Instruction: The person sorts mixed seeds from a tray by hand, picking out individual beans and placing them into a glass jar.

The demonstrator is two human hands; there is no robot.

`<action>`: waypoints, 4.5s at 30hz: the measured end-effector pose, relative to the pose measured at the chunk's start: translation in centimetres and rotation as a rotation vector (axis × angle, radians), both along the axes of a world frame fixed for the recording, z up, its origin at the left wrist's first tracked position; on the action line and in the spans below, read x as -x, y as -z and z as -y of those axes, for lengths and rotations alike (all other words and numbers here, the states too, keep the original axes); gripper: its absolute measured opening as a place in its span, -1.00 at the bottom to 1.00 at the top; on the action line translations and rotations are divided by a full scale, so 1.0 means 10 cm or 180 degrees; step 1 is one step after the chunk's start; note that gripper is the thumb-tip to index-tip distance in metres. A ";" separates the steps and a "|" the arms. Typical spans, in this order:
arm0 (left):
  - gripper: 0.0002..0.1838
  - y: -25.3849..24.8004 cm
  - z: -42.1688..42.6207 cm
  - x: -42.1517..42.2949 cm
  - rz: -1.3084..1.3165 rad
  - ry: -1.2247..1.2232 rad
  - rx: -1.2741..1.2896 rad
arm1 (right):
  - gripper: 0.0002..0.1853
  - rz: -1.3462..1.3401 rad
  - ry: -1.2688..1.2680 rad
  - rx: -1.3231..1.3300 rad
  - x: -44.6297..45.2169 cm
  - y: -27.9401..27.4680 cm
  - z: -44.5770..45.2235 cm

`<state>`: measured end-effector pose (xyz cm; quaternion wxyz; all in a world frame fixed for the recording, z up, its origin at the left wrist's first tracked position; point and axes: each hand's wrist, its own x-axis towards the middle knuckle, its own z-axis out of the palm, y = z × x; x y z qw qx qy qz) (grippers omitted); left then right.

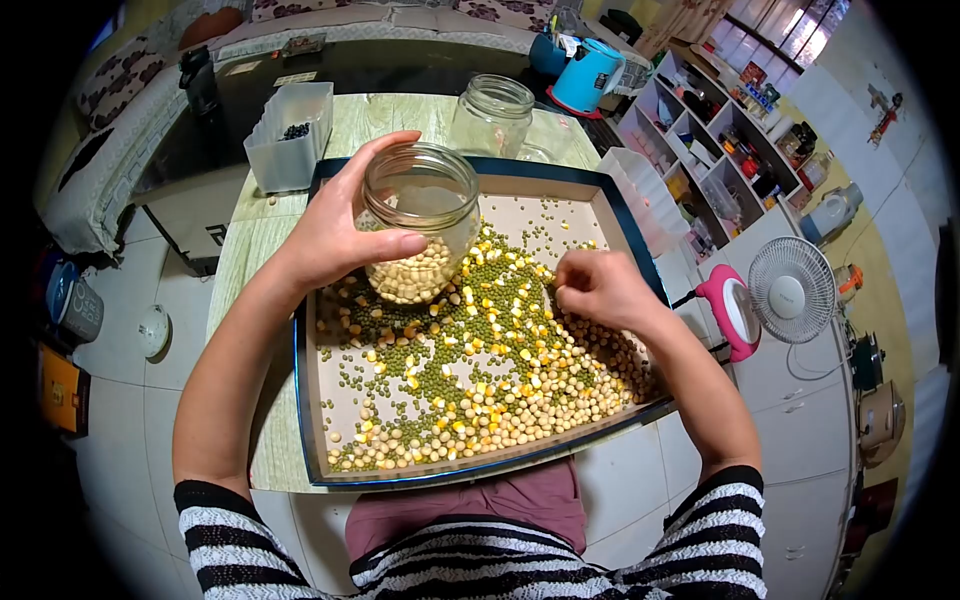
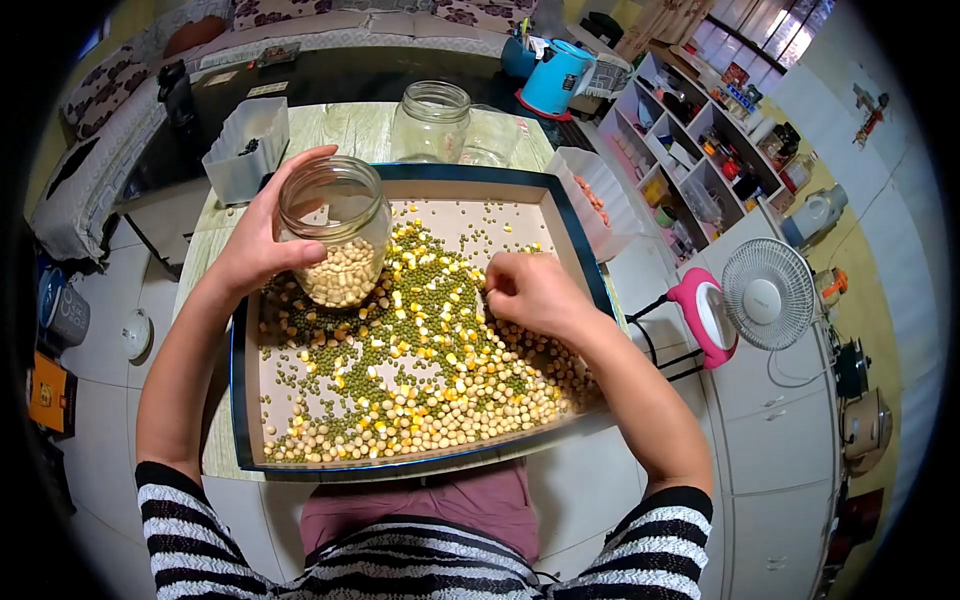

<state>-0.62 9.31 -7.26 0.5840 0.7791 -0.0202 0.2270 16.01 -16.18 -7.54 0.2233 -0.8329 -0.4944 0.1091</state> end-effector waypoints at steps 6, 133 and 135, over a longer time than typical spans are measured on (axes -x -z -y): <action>0.08 -0.02 0.01 0.00 0.0005 0.0018 0.0027 | -0.91 -0.0201 0.0712 -0.0093 -0.33 0.00 0.15; 0.03 0.00 0.00 -0.01 0.0014 0.0026 -0.0059 | -0.91 -0.0425 -0.0553 -0.1281 0.24 -0.83 -0.74; 0.04 0.00 0.00 0.00 0.0029 0.0031 -0.0030 | -0.90 -0.0458 -0.0757 -0.1395 0.28 -0.83 -0.94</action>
